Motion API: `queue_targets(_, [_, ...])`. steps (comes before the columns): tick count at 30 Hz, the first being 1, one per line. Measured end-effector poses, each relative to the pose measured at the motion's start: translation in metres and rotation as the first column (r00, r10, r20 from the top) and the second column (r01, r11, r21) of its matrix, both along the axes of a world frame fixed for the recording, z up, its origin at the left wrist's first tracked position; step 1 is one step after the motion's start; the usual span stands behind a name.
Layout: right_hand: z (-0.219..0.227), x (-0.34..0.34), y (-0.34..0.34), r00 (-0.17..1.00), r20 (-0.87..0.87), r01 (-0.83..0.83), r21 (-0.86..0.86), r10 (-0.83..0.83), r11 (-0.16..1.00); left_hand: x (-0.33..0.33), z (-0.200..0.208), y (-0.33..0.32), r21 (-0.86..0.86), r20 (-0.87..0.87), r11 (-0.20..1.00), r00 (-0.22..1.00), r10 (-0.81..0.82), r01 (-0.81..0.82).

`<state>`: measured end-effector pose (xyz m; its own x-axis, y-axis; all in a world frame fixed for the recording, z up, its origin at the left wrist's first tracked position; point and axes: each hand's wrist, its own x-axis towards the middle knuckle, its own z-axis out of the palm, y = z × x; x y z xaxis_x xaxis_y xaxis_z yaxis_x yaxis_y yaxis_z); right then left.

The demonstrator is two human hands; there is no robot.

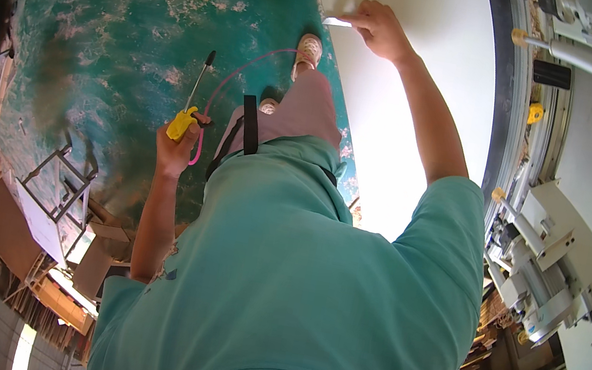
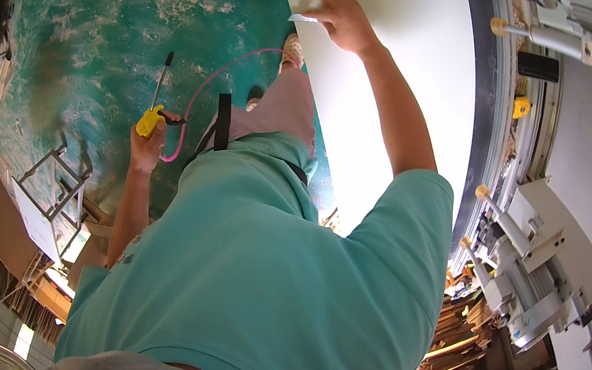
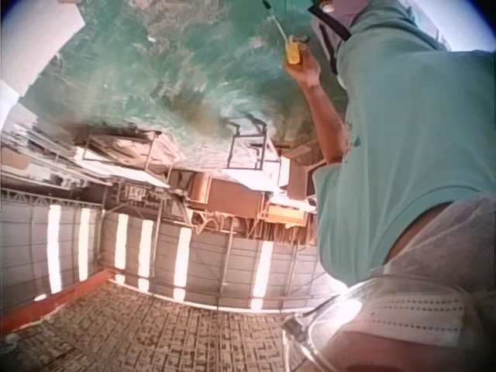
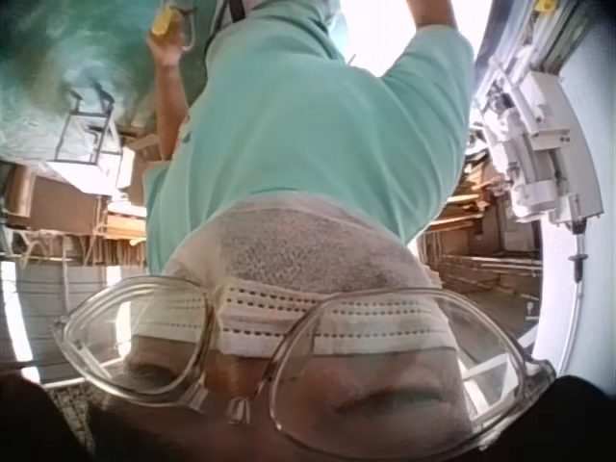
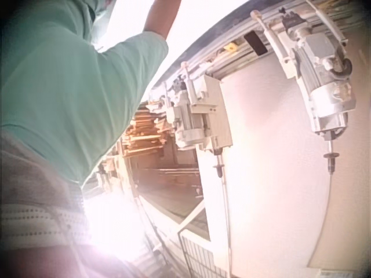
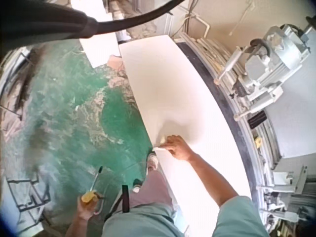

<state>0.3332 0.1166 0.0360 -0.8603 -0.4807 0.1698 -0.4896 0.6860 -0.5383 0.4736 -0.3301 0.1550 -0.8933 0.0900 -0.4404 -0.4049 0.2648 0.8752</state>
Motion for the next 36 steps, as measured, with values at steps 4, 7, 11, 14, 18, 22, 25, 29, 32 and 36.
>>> queue_targets(4, [0.011, 0.185, 0.009, 0.978, 0.138, 0.166, -0.078, -0.154, 0.983, 0.062, -0.02, -0.008, 0.044, 0.088, 0.994, 0.991, -0.102, 0.099])
queue_targets(7, [0.011, 0.283, 0.005, 0.968, 0.136, 0.221, -0.067, -0.21, 0.973, 0.117, -0.027, -0.02, 0.032, 0.226, 0.993, 0.966, -0.122, 0.118])
queue_targets(11, [-0.003, 0.251, 0.023, 0.912, 0.079, 0.404, -0.009, -0.402, 0.915, 0.193, -0.01, -0.013, 0.038, 0.069, 0.993, 0.991, -0.111, 0.109])
queue_targets(14, [-0.043, 0.188, 0.05, 0.693, -0.114, 0.717, 0.012, -0.712, 0.697, 0.243, -0.01, -0.012, 0.07, 0.038, 0.987, 0.989, -0.146, 0.143])
queue_targets(18, [-0.025, 0.208, 0.029, 0.974, 0.054, 0.216, 0.047, -0.218, 0.975, 0.315, -0.008, 0.0, 0.045, 0.055, 0.999, 0.998, -0.014, 0.012])
queue_targets(22, [-0.01, 0.353, 0.028, 0.986, 0.153, 0.053, 0.047, -0.06, 0.997, 0.406, -0.031, 0.012, 0.055, 0.006, 0.997, 0.999, -0.053, 0.052])
queue_targets(25, [0.002, 0.484, 0.048, 0.984, 0.174, -0.043, 0.02, 0.039, 0.999, 0.476, -0.034, 0.038, 0.071, 0.127, 0.997, 0.992, -0.021, 0.012])
queue_targets(29, [0.01, 0.616, 0.071, 0.983, 0.14, -0.118, 0.019, 0.114, 0.993, 0.554, -0.018, 0.074, 0.005, 0.261, 1.0, 0.965, -0.016, 0.015])
queue_targets(32, [-0.001, 0.591, 0.088, 0.99, 0.113, 0.083, 0.001, -0.082, 0.997, 0.607, -0.015, 0.086, 0.153, 0.061, 0.985, 0.994, -0.095, 0.085])
queue_targets(36, [0.011, 0.586, 0.076, 0.912, -0.074, 0.407, 0.05, -0.403, 0.912, 0.645, -0.012, 0.081, 0.1, 0.069, 0.975, 0.976, -0.205, 0.198])
